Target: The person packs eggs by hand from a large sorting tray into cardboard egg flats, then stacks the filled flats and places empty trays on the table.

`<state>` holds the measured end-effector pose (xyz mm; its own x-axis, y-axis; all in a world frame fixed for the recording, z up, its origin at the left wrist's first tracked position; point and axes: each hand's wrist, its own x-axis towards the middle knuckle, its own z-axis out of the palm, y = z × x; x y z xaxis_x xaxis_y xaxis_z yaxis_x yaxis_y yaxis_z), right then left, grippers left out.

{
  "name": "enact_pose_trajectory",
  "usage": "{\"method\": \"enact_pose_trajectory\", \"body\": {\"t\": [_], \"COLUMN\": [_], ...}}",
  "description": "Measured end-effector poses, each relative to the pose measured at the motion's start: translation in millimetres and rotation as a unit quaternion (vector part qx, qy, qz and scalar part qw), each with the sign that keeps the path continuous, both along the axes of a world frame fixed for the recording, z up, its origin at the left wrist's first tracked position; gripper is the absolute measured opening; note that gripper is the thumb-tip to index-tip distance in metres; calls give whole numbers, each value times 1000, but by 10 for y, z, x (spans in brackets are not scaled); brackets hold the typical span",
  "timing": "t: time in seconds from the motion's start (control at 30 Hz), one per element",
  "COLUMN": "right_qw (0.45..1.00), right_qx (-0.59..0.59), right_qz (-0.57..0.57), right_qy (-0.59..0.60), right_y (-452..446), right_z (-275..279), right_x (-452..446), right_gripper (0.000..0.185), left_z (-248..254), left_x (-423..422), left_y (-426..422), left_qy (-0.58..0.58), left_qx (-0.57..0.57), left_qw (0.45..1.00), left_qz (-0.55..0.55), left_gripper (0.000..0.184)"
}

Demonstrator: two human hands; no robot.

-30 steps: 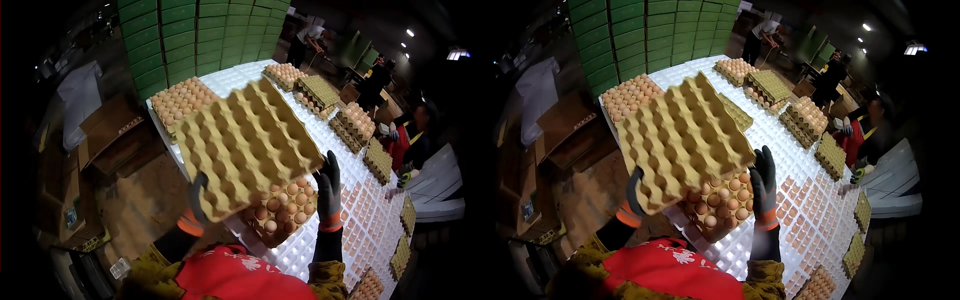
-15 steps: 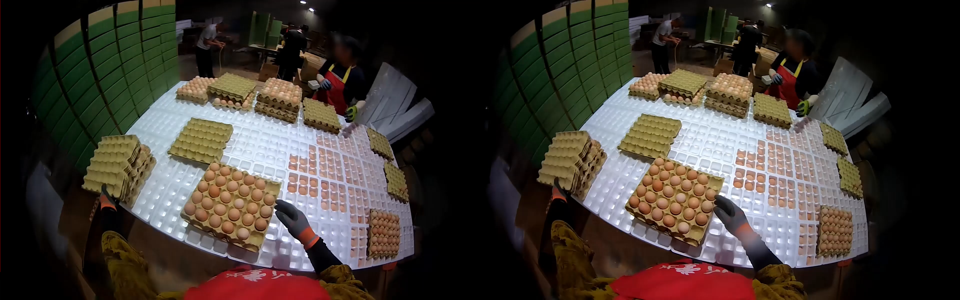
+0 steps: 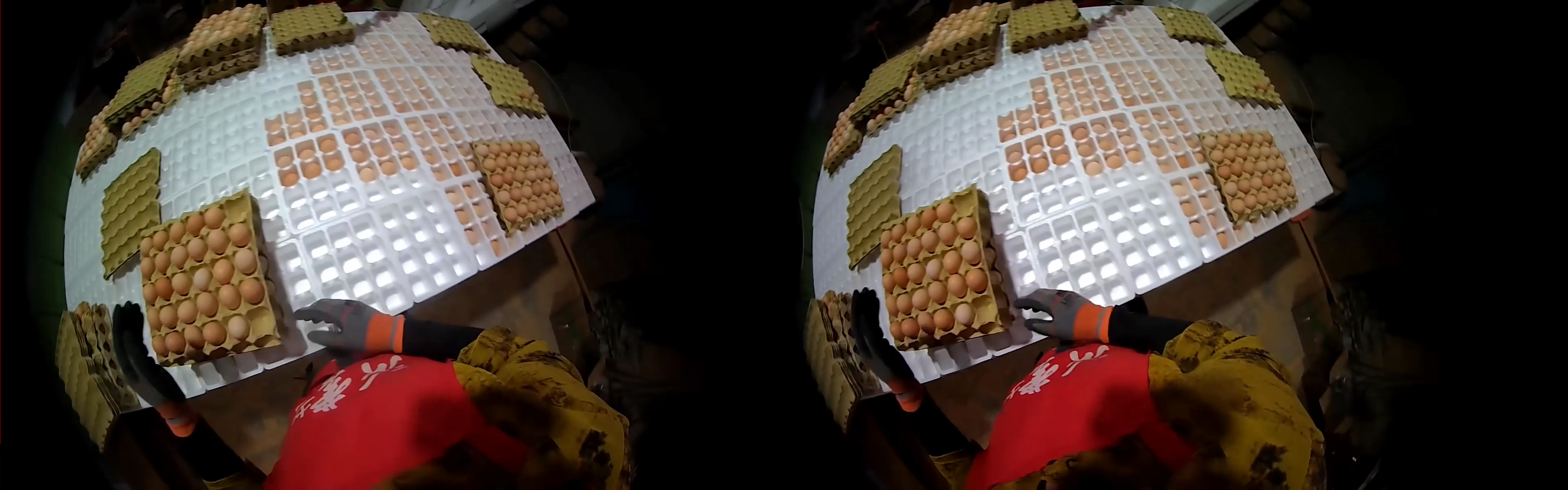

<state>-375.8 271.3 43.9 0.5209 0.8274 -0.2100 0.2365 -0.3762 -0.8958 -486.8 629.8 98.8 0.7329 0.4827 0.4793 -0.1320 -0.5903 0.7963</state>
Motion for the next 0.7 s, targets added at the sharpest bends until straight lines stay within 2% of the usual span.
{"method": "enact_pose_trajectory", "body": {"t": [0.07, 0.1, 0.13, 0.2, 0.23, 0.27, 0.33, 0.4, 0.47, 0.5, 0.6, 0.67, 0.7], "right_qw": [997, 998, 993, 987, 978, 966, 932, 891, 869, 864, 887, 903, 883], "right_qx": [12, 22, 49, 41, 25, 9, 7, -32, -113, -141, -172, -148, -187], "right_qz": [37, 11, -39, -128, -164, -199, -323, -416, -410, -406, -280, -191, -131], "right_qy": [-72, -55, -98, -92, -128, -165, -163, -179, -253, -261, -325, -355, -409], "right_y": [-186, -382, -606, -1194, -1559, -1973, -2909, -3828, -4573, -4806, -5130, -5206, -5195], "right_z": [-135, -86, -259, -174, -190, -256, -389, -397, -383, -373, -395, -783, -797], "right_x": [-21, 10, 24, 195, 313, 445, 691, 983, 1286, 1410, 1704, 1883, 1863], "right_gripper": [50, 49, 49, 47, 45, 43, 37, 34, 37, 39, 43, 48, 45], "left_z": [-54, -48, -45, -130, -214, -388, -607, -745, -829, -864, -972, -1055, -1096], "left_x": [249, 378, 494, 699, 806, 926, 1155, 1421, 1742, 1910, 2323, 2544, 2625], "left_y": [-675, -1026, -1373, -2006, -2302, -2591, -3194, -3883, -4579, -4959, -5884, -6314, -6460], "left_qy": [41, 61, 81, 138, 153, 141, 188, 170, 153, 135, 82, 161, 186], "left_qx": [-42, -71, -98, -197, -228, -223, -252, -166, -40, -15, 138, 248, 298], "left_qw": [995, 988, 979, 949, 934, 928, 910, 927, 936, 937, 924, 883, 861], "left_qz": [-81, -121, -161, -206, -229, -261, -271, -290, -315, -321, -348, -365, -368], "left_gripper": [46, 43, 40, 35, 33, 32, 33, 36, 38, 39, 50, 54, 51]}}
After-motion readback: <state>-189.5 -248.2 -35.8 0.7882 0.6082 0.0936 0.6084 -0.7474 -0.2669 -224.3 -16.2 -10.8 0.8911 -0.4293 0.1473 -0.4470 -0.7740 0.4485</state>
